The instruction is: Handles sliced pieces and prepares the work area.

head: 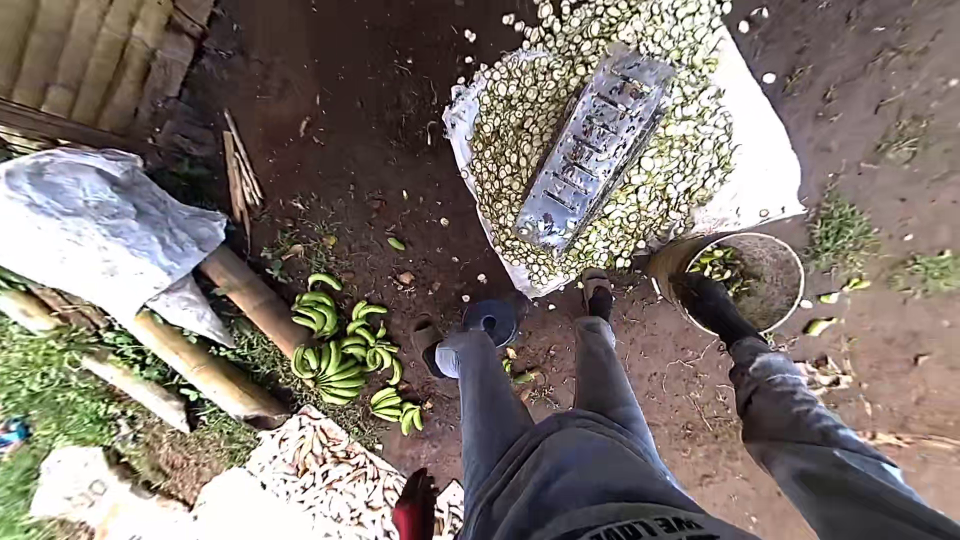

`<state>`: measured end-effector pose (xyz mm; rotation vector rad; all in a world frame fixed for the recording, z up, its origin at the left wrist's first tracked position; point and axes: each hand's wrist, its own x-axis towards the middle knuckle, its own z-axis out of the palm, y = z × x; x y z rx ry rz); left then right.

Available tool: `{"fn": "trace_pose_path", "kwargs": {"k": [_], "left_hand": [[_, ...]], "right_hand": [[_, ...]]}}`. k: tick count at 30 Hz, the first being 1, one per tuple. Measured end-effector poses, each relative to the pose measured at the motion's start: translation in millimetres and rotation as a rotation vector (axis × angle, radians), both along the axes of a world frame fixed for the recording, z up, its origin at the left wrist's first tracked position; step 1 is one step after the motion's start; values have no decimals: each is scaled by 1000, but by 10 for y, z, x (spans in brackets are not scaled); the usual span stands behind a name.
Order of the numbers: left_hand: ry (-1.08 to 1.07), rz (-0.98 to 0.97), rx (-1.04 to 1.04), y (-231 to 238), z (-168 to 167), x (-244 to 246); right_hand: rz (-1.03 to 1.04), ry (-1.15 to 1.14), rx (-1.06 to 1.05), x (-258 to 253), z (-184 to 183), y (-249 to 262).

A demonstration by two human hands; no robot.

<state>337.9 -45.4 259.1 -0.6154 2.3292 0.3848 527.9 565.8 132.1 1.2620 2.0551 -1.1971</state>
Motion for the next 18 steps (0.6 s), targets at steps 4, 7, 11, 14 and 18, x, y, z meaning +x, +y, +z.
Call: {"fn": "trace_pose_path", "kwargs": {"k": [4,7,11,14,18], "left_hand": [[170,-161,87,737,56,-501],[195,-407,134,1273,99,-622],[-15,-757,136,1654,-48,-458],[-171,-854,189,1590,-319,-275],[-263,-901,211,1167,-422,-23]], "right_hand": [[100,-439,-341,1711,34,-928],[168,-639,-546,2453,252,-1534],[-65,-552,-455,2592,471,-1909],[-188,-408,-295,2232,577,-1944],[-202,-175,-157,1693,730,-1862]]}}
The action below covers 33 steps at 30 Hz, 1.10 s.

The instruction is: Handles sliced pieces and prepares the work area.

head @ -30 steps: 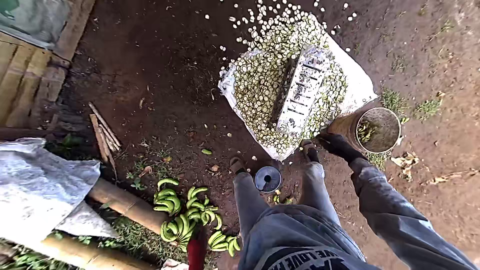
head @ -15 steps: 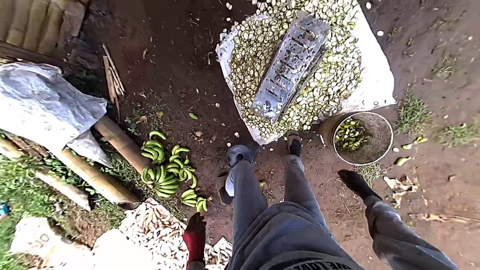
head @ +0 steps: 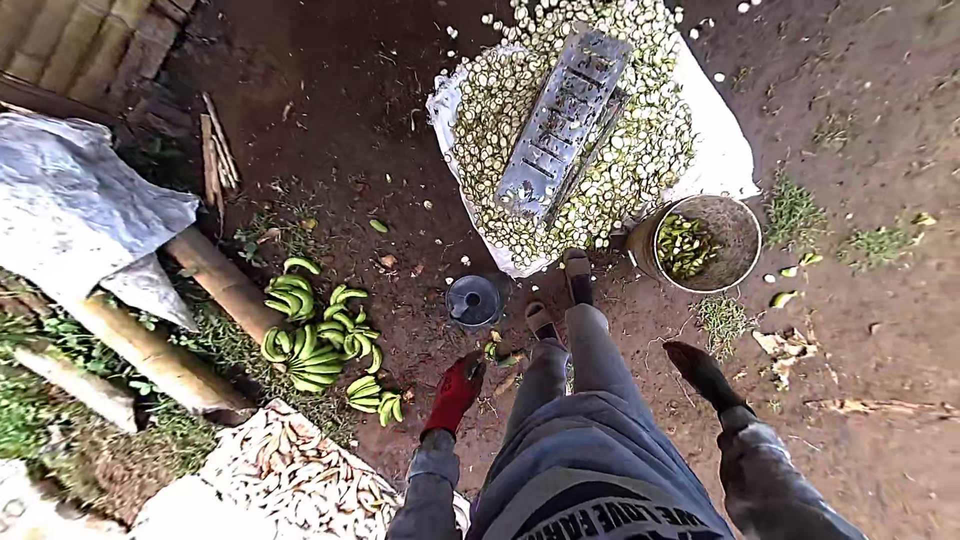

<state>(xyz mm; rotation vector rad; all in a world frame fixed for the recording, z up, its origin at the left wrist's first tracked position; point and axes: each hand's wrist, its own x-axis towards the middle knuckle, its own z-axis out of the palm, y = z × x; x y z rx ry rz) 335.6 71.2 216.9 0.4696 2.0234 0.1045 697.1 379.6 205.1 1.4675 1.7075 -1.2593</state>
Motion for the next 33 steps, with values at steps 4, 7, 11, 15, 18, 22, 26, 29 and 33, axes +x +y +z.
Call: {"fn": "trace_pose_path", "kwargs": {"k": [4,7,11,15,18,22,26,29,33], "left_hand": [[17,332,46,-756,-63,307],[-22,452,0,-1144,-257,514],[-64,313,-126,-1168,-290,606],[-15,326,-73,-929,-321,496],[-45,239,-160,-717,-624,320],[-79,112,-310,-385,-1332,109],[-24,109,-415,-7,-2040,-69],[68,139,-418,188,-2814,-262],[267,195,-364,108,-4181,-637]], "right_hand": [[94,100,-20,-351,22,-107],[126,145,-28,-425,6,-154],[140,20,-68,-77,-116,-312],[120,16,-34,224,-33,-434],[80,84,37,204,-144,-324],[178,77,37,-88,-664,88],[276,88,-35,-517,-1451,467],[304,49,-69,-779,-2397,632],[463,64,-6,-857,-4119,832]]}}
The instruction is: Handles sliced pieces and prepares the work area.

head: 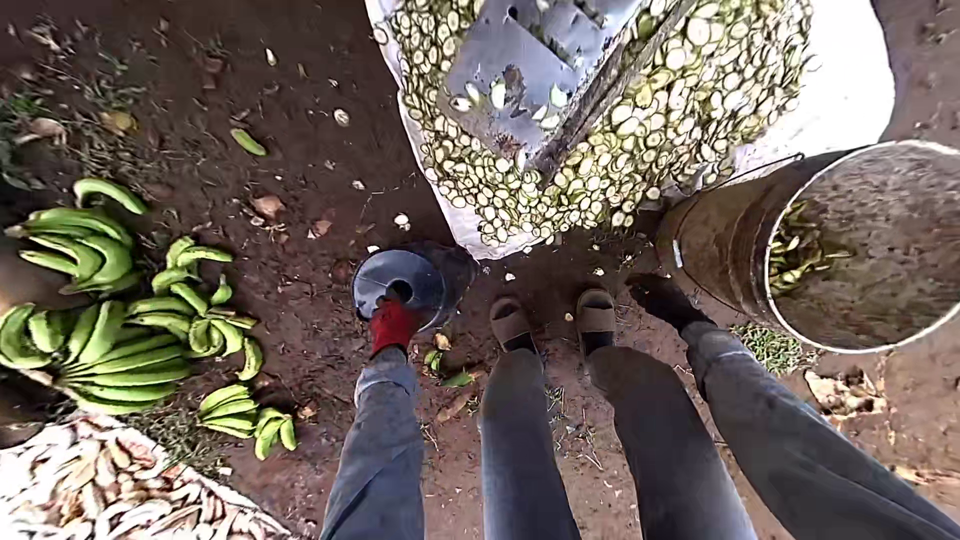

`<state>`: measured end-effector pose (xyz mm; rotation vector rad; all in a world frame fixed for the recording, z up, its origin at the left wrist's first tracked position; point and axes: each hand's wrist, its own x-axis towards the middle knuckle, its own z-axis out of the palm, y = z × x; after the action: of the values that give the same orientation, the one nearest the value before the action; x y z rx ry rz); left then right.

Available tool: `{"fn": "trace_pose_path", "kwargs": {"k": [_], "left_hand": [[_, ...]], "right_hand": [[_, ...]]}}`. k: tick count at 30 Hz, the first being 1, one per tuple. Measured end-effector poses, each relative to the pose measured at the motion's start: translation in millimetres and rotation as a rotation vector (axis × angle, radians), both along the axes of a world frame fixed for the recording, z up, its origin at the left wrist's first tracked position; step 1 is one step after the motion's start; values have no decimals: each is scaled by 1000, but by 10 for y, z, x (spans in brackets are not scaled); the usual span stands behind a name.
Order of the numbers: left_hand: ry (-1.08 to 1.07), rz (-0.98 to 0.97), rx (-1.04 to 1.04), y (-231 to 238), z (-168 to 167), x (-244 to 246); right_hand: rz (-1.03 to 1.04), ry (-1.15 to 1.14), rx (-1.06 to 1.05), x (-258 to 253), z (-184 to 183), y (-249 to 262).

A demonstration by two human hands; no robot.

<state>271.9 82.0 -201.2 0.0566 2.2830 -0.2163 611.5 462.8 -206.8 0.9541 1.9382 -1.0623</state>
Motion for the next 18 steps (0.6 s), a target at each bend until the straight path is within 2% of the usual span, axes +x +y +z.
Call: {"fn": "trace_pose_path", "kwargs": {"k": [2,4,8,11,13,16,18], "left_hand": [[27,17,41,-98,-492,-172],[15,23,70,-63,-710,-198],[154,50,82,-88,-815,94],[375,82,87,-270,-828,253],[586,128,121,-650,-745,239],[756,246,84,-1465,-465,111],[778,307,34,-2095,-409,15]], "right_hand": [[51,16,108,-22,-732,43],[51,40,255,-140,-1262,155],[-67,183,543,-300,-1953,302],[-83,194,669,-406,-2314,372],[-120,190,641,-488,-2378,405],[-122,26,316,-715,-1953,405],[-131,-66,243,-867,-1722,467]]}}
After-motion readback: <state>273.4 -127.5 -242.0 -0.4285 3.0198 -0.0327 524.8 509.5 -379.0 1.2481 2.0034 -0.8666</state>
